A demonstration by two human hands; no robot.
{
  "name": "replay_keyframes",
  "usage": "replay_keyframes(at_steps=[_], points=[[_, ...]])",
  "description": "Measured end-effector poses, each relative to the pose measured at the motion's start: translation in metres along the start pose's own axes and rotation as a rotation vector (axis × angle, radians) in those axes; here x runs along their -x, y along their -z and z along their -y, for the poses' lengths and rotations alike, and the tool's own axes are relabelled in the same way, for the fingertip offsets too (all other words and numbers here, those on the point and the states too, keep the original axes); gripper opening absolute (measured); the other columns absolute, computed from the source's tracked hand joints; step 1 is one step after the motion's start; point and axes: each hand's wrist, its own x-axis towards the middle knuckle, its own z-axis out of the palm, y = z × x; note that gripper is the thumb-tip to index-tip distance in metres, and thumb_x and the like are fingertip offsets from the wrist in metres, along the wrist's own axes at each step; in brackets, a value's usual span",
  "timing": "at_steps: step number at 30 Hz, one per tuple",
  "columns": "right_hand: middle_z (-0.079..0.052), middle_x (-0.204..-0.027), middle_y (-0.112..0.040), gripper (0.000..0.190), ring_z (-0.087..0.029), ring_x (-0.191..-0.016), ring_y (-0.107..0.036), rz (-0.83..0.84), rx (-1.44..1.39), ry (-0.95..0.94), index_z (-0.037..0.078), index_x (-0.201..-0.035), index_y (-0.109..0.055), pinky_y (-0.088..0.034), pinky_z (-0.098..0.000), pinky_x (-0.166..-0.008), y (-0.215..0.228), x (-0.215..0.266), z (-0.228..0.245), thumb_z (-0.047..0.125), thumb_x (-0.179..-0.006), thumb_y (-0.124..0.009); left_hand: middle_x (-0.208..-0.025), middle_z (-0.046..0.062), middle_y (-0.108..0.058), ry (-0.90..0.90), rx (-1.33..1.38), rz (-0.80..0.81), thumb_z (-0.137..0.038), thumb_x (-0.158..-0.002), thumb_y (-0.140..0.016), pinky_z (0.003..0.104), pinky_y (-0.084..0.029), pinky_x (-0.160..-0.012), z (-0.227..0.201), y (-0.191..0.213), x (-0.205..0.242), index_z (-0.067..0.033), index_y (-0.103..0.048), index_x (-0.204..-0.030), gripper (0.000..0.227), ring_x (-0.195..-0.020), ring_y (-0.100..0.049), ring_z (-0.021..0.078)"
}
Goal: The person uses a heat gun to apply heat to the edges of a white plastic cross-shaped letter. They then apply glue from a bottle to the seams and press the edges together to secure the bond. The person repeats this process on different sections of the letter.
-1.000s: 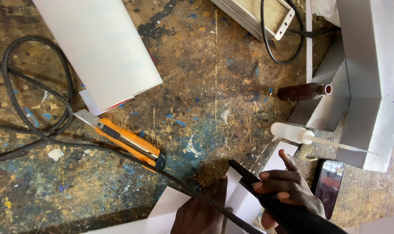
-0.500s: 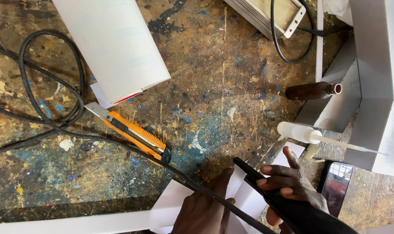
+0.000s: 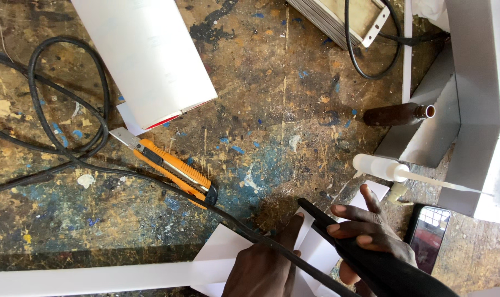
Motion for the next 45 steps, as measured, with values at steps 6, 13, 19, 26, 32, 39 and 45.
replay_keyframes(at_steps=[6,13,19,26,32,39,45], points=[[0.001,-0.141,-0.078,0.080,-0.034,-0.153,-0.066,-0.014,-0.046,-0.025,0.029,-0.175,-0.034,-0.014,-0.0742,-0.149,-0.003,0.003,0.001,0.065,-0.111,-0.064,-0.127,0.021,-0.075,0.028,-0.022,0.046,-0.023,-0.111,-0.062,0.061,-0.058,-0.077,0.002,-0.001,-0.003,-0.0171,-0.025,-0.182,0.080,-0.104,-0.072,0.0505],[-0.006,-0.131,-0.082,0.070,-0.036,-0.148,-0.074,-0.103,-0.040,-0.133,0.023,-0.169,-0.043,-0.027,-0.0763,-0.151,-0.005,-0.026,0.034,0.058,-0.113,-0.065,-0.139,0.020,-0.075,0.021,-0.046,0.005,-0.019,-0.110,-0.068,0.058,-0.060,-0.080,-0.009,0.010,-0.003,-0.0138,-0.030,-0.179,0.079,-0.108,-0.073,0.0498],[-0.004,-0.155,-0.072,0.090,-0.035,-0.161,-0.060,0.046,-0.104,0.010,0.025,-0.178,-0.032,-0.015,-0.0697,-0.151,0.002,-0.002,-0.003,0.069,-0.108,-0.068,-0.179,0.012,-0.041,0.130,-0.080,0.066,-0.041,-0.115,-0.053,0.059,-0.044,-0.109,-0.007,0.020,-0.001,-0.0195,-0.026,-0.181,0.075,-0.157,-0.043,0.0390],[-0.006,-0.150,-0.075,0.075,-0.035,-0.159,-0.063,-0.029,-0.110,-0.050,0.026,-0.172,-0.040,-0.022,-0.0692,-0.151,-0.007,-0.011,0.010,0.062,-0.112,-0.067,-0.180,0.018,-0.045,-0.042,0.020,0.016,-0.022,-0.107,-0.065,0.056,-0.048,-0.112,0.002,0.024,-0.008,-0.0045,-0.031,-0.176,0.079,-0.156,-0.051,0.0393],[0.001,-0.174,-0.054,0.128,-0.036,-0.169,-0.043,0.170,0.140,0.204,0.022,-0.187,-0.004,-0.022,-0.0694,-0.146,-0.012,0.017,-0.024,0.094,-0.098,-0.060,-0.155,0.024,-0.066,-0.119,0.072,-0.053,-0.009,-0.098,-0.076,0.052,-0.058,-0.102,-0.006,0.032,-0.010,-0.0010,-0.036,-0.171,0.085,-0.137,-0.069,0.0401],[-0.004,-0.121,-0.084,0.050,-0.027,-0.128,-0.078,-0.453,-0.143,-0.405,0.025,-0.131,-0.064,-0.048,-0.0498,-0.138,-0.037,-0.044,0.059,0.051,-0.093,-0.084,-0.163,0.020,-0.063,-0.266,-0.005,-0.167,-0.010,-0.098,-0.070,0.053,-0.050,-0.115,0.006,0.026,-0.009,-0.0042,-0.047,-0.165,0.071,-0.143,-0.062,0.0414],[0.001,-0.109,-0.084,0.041,-0.019,-0.118,-0.082,-0.460,-0.195,-0.334,0.025,-0.130,-0.066,-0.047,-0.0514,-0.136,-0.041,-0.040,0.047,0.056,-0.106,-0.076,-0.158,0.020,-0.065,-0.353,-0.046,-0.166,-0.010,-0.103,-0.066,0.054,-0.050,-0.113,0.010,0.028,-0.010,-0.0083,-0.056,-0.160,0.058,-0.140,-0.061,0.0431]])
